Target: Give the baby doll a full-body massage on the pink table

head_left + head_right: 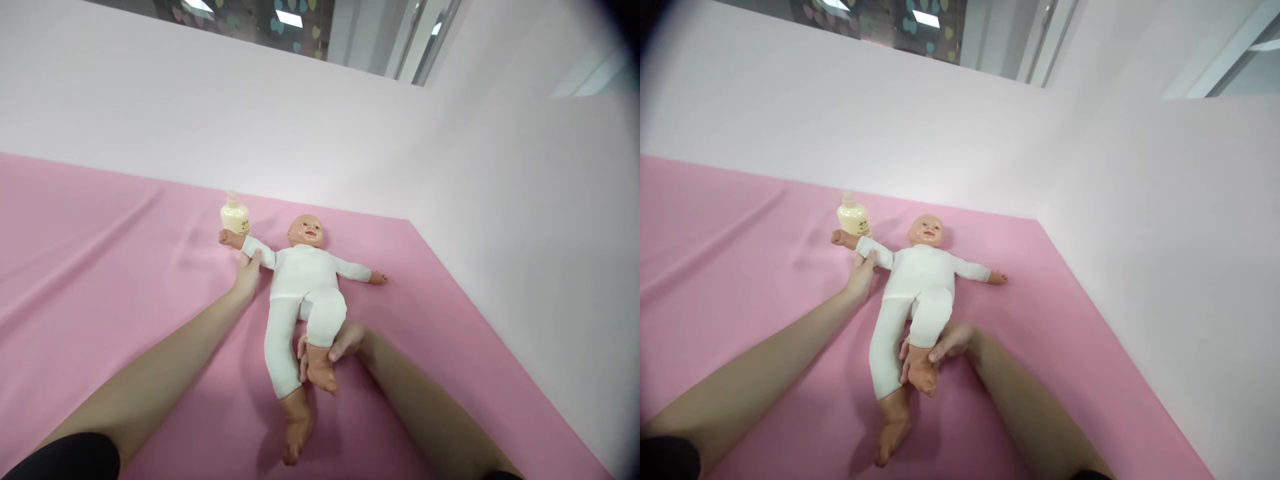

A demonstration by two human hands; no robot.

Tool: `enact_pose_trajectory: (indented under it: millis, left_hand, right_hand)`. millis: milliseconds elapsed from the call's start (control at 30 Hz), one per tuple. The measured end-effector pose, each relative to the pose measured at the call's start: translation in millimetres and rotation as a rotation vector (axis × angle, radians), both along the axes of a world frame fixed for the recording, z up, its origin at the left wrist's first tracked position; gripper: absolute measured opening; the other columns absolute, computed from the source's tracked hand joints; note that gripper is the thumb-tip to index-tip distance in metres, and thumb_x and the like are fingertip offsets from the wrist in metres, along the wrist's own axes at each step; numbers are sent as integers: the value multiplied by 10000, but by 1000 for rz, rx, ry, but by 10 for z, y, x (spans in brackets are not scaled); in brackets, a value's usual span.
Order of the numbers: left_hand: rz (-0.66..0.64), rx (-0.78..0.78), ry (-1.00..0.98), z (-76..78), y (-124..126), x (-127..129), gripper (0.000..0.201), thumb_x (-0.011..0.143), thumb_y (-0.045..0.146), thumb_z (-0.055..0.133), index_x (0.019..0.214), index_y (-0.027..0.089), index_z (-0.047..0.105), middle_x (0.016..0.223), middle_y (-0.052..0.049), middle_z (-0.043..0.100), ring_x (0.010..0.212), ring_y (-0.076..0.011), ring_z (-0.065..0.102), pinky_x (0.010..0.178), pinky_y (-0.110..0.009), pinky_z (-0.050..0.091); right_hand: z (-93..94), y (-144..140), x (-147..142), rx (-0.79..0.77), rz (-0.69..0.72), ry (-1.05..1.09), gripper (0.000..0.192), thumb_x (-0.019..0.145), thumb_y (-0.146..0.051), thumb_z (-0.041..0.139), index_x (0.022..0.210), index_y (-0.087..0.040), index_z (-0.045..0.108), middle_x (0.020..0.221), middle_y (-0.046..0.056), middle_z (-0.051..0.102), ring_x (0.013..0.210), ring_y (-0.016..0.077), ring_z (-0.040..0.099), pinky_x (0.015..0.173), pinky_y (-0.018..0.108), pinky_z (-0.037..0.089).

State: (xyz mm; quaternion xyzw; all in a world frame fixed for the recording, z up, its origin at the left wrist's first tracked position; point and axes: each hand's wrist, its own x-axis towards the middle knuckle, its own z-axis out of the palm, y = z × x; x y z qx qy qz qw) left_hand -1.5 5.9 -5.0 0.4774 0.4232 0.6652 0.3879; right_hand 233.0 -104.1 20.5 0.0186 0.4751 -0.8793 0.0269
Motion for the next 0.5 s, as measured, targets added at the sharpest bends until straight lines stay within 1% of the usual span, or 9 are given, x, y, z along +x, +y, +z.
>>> enact_pose_trajectory:
  millis: [133,200,267,333,400,433,500]
  left_hand:
    - [9,-60,-17,34,-34,6,395,854,492,482,1155,237,459,1210,-87,543,1144,-211,516,966,-375,432]
    - [-2,-68,29,57,-59,17,408,852,497,479,1155,224,455,1199,-92,548,1108,-213,534,942,-374,444]
    - [-20,-55,119,73,-79,29,390,846,489,487,1114,206,472,1133,-89,578,1056,-211,555,918,-369,454]
    - [-53,8,245,81,-92,40,376,842,476,491,1081,186,488,1071,-88,597,1014,-211,567,907,-373,457]
    - [-87,123,397,87,-102,46,384,842,459,489,1093,167,495,1074,-98,593,1017,-218,562,920,-391,444]
    - [-103,193,481,92,-108,46,384,842,447,492,1101,163,501,1086,-102,588,1034,-223,553,938,-403,430]
    - [-129,316,649,110,-131,42,372,840,416,509,1118,168,514,1134,-106,570,1102,-236,513,991,-426,380]
  right_hand:
    - [24,24,-15,44,57,54,588,665,-236,756,1168,-137,467,1086,176,634,1025,232,607,806,320,451]
    - [5,31,-6,48,78,73,585,668,-224,750,1170,-136,464,1071,176,641,1001,227,617,781,309,460]
    - [-36,33,15,20,52,91,587,662,-249,749,1160,-133,461,1039,172,653,941,225,638,731,299,477]
    - [-84,31,37,-39,-24,107,599,640,-310,748,1134,-136,459,994,160,665,849,226,656,647,294,499]
    - [-112,26,54,-91,-126,124,615,604,-379,738,1096,-144,454,924,136,675,716,211,655,536,285,504]
    - [-114,23,60,-105,-189,132,612,595,-407,723,1077,-146,451,879,122,675,652,196,641,487,278,495]
    - [-93,15,64,-117,-361,150,581,611,-448,670,1053,-144,447,779,83,659,557,157,591,425,252,461]
